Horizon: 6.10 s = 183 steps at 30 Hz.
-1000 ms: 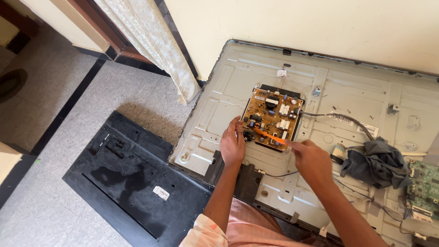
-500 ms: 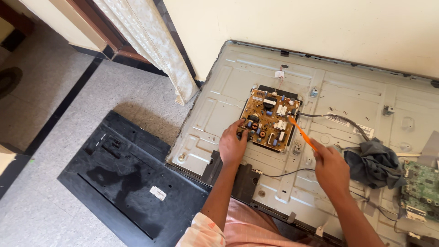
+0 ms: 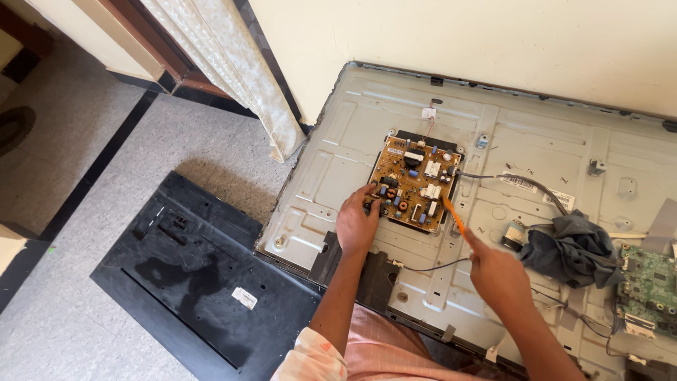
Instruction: The person uses an orange plastic spudger to scrape and clean the surface of a circuit board mounted inside a disassembled television. The person repeatedly scrapes different areas of the board while holding it steady with the other hand.
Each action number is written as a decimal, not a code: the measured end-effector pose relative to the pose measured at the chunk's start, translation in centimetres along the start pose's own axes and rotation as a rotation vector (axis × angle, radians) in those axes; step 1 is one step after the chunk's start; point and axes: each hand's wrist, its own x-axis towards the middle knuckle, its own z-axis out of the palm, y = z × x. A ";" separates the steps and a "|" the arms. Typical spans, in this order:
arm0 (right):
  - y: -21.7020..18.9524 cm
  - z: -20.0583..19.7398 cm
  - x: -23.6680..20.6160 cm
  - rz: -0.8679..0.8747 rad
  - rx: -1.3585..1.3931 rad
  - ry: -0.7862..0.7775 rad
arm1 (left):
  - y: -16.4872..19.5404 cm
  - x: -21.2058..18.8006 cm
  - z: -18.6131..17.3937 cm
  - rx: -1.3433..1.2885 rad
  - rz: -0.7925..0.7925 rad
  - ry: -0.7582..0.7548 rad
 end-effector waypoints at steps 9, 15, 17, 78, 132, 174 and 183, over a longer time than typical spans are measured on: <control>-0.3 -0.2 2.5 0.002 -0.051 0.154 | 0.2 0.3 -0.4 -0.003 0.035 0.007; 0.9 -1.7 1.1 0.159 -0.057 -0.053 | 0.3 -0.1 -0.3 0.017 0.020 -0.009; 1.4 -2.4 1.6 0.055 0.011 0.135 | 0.3 0.0 -0.2 0.042 0.059 -0.014; -2.7 -1.3 10.6 -0.109 0.009 0.209 | 1.2 0.1 -0.6 0.041 0.072 -0.055; -4.5 -1.6 10.9 -0.206 -0.007 0.240 | 1.4 0.1 -0.5 0.032 0.052 -0.058; -2.1 -1.4 10.4 -0.366 0.092 0.371 | 1.7 -0.2 -1.5 0.032 0.091 -0.039; -2.7 -1.2 8.9 -0.348 -0.035 0.367 | 1.8 -0.2 -1.5 0.028 0.087 -0.034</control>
